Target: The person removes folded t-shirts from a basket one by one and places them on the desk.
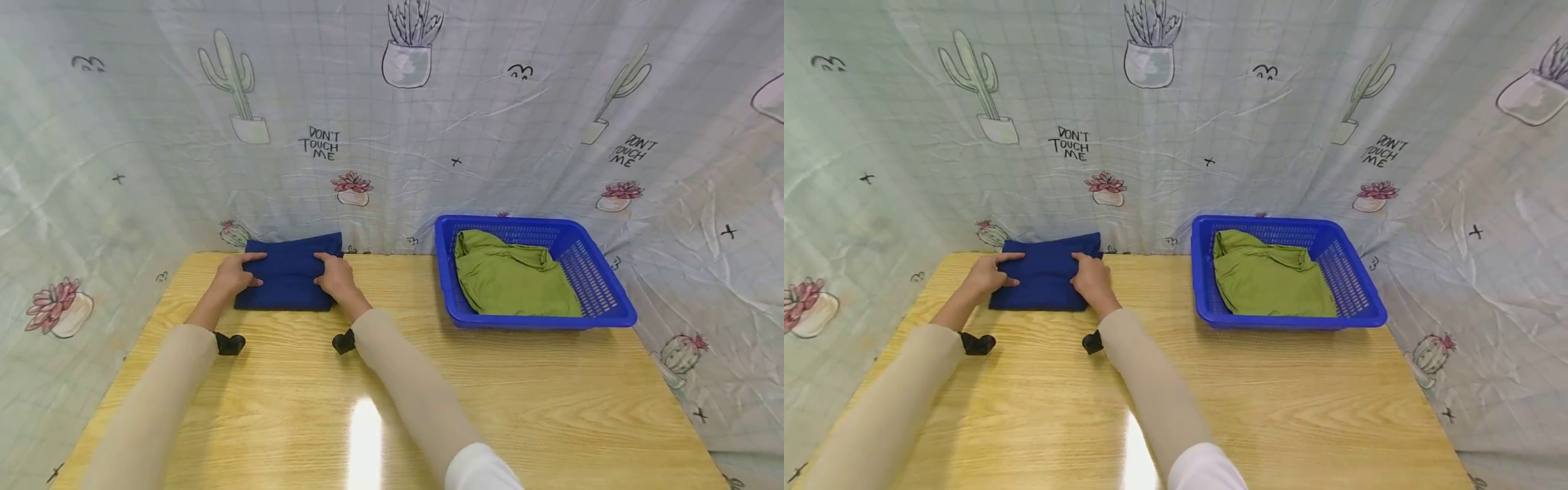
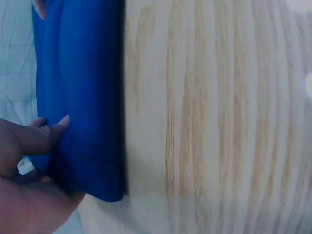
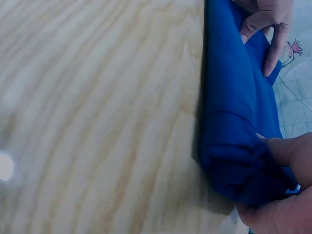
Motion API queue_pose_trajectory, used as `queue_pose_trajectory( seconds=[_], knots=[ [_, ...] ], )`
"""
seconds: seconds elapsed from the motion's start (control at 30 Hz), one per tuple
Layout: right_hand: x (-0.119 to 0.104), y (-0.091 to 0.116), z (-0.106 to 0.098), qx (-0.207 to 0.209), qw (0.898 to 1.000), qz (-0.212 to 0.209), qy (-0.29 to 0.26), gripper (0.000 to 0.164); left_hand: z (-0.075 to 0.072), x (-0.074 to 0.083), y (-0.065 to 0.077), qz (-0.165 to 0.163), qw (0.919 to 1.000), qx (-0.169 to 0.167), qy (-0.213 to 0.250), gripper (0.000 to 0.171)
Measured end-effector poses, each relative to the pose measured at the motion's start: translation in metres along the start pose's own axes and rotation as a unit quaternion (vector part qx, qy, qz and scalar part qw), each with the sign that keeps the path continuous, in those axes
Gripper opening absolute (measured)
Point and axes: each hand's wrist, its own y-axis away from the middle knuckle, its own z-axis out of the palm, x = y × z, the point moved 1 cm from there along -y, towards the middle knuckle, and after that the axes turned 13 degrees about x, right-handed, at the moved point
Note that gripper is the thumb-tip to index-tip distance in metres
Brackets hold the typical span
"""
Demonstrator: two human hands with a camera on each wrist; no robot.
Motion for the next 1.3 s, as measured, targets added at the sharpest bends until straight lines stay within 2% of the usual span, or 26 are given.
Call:
queue_pose_trajectory(
  seconds=[0.2, 0.33, 0.5, 0.63, 0.77, 0.83, 0.97, 1.13, 1.3],
  knots=[
    [-0.002, -0.003, -0.003, -0.023, 0.999, 0.046, -0.008, 0.063, 0.002, 0.004, -0.004, -0.012, 0.9999, -0.008, 0.007, 0.070],
    [-0.001, -0.004, -0.001, -0.023, 0.998, 0.049, -0.017, 0.062, 0.002, 0.003, -0.004, -0.016, 0.9998, -0.008, 0.005, 0.071],
    [0.003, -0.002, 0.000, -0.017, 0.999, 0.036, -0.014, 0.060, 0.002, 0.005, -0.002, -0.005, 0.9999, -0.001, -0.010, 0.069],
    [0.006, 0.003, 0.000, -0.021, 0.999, 0.028, -0.006, 0.060, 0.005, 0.010, 0.003, 0.016, 0.9992, 0.005, -0.037, 0.069],
    [0.007, 0.011, -0.007, -0.038, 0.999, 0.024, 0.021, 0.062, 0.009, 0.022, 0.012, 0.059, 0.9923, 0.035, -0.103, 0.067],
    [0.007, 0.015, -0.015, -0.052, 0.998, 0.013, 0.036, 0.064, 0.011, 0.030, 0.018, 0.074, 0.9873, 0.058, -0.128, 0.065],
    [0.008, 0.022, -0.039, -0.072, 0.997, -0.013, 0.037, 0.068, 0.015, 0.049, 0.025, 0.088, 0.9841, 0.084, -0.130, 0.060],
    [0.014, 0.028, -0.079, -0.061, 0.995, -0.064, 0.049, 0.068, 0.017, 0.078, 0.034, 0.123, 0.9826, 0.085, -0.110, 0.055],
    [0.028, 0.036, -0.121, -0.056, 0.992, -0.103, 0.047, 0.069, 0.022, 0.106, 0.047, 0.166, 0.9819, 0.068, -0.062, 0.051]
  ],
)
